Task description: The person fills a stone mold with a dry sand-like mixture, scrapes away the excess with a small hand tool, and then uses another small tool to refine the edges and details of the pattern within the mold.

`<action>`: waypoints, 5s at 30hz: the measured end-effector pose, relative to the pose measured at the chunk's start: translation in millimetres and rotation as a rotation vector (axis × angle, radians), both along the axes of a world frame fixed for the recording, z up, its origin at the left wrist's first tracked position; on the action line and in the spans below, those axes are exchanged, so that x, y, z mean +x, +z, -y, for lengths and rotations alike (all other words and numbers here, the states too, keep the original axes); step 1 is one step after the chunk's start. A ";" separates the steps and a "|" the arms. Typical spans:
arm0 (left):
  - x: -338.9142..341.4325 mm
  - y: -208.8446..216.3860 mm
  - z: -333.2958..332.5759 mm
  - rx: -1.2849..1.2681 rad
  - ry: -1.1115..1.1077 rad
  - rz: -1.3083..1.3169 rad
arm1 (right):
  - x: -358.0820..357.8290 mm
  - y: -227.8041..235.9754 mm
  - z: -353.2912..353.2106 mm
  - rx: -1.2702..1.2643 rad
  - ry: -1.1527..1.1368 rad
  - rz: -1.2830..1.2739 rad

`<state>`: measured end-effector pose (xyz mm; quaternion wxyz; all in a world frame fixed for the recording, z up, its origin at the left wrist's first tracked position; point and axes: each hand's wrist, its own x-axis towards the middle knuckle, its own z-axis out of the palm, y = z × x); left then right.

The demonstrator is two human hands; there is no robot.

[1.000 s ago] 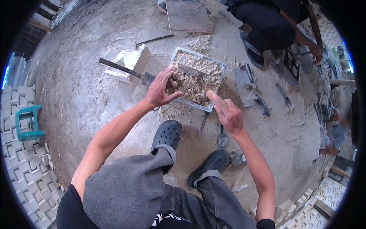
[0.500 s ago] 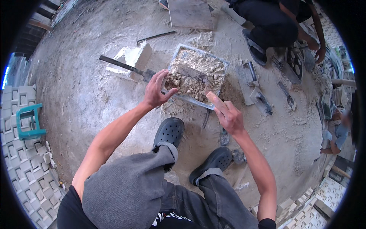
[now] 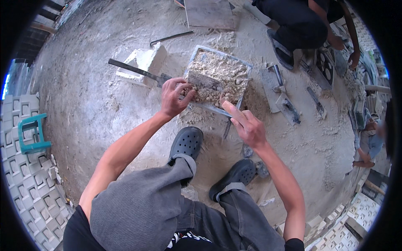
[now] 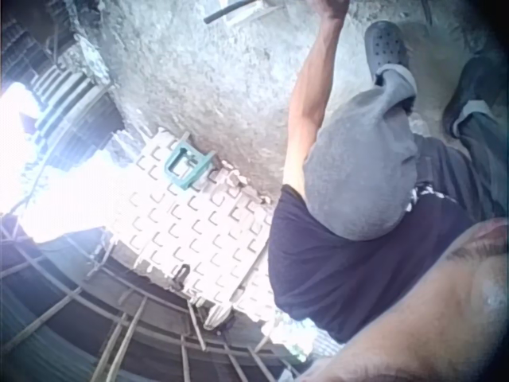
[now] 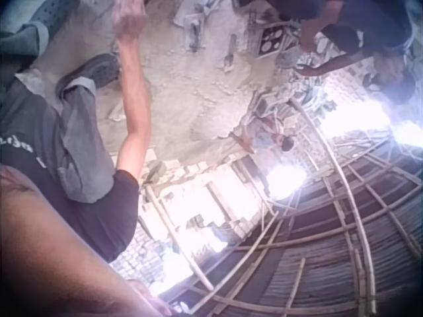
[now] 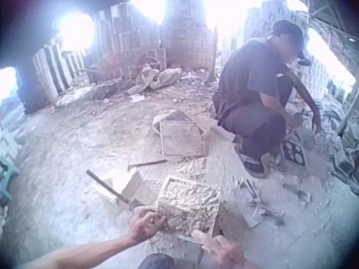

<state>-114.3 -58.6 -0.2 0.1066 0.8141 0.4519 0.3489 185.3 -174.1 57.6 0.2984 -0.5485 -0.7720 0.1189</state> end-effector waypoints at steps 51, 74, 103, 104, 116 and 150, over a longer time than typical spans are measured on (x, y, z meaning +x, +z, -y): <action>18.5 7.0 -42.4 -0.037 -0.071 0.026 | 5.5 31.0 -65.4 -0.240 -0.016 0.050; 33.6 -35.7 -110.9 -0.537 -0.114 0.166 | -108.2 69.8 -67.5 -0.975 -0.573 -0.432; 48.3 -26.5 -129.4 -0.788 -0.039 0.365 | -129.1 11.5 -168.7 -0.899 -0.323 0.012; 50.9 -23.6 -128.1 -0.830 -0.037 0.371 | -126.0 10.0 -171.2 -0.894 -0.327 0.001; 55.9 -13.2 -117.9 -0.223 -0.081 -0.379 | -68.2 44.3 -103.1 -1.034 -0.638 -0.712; 57.2 -15.3 -143.9 -0.971 0.023 0.353 | -110.1 37.1 -164.6 -0.892 -0.253 0.186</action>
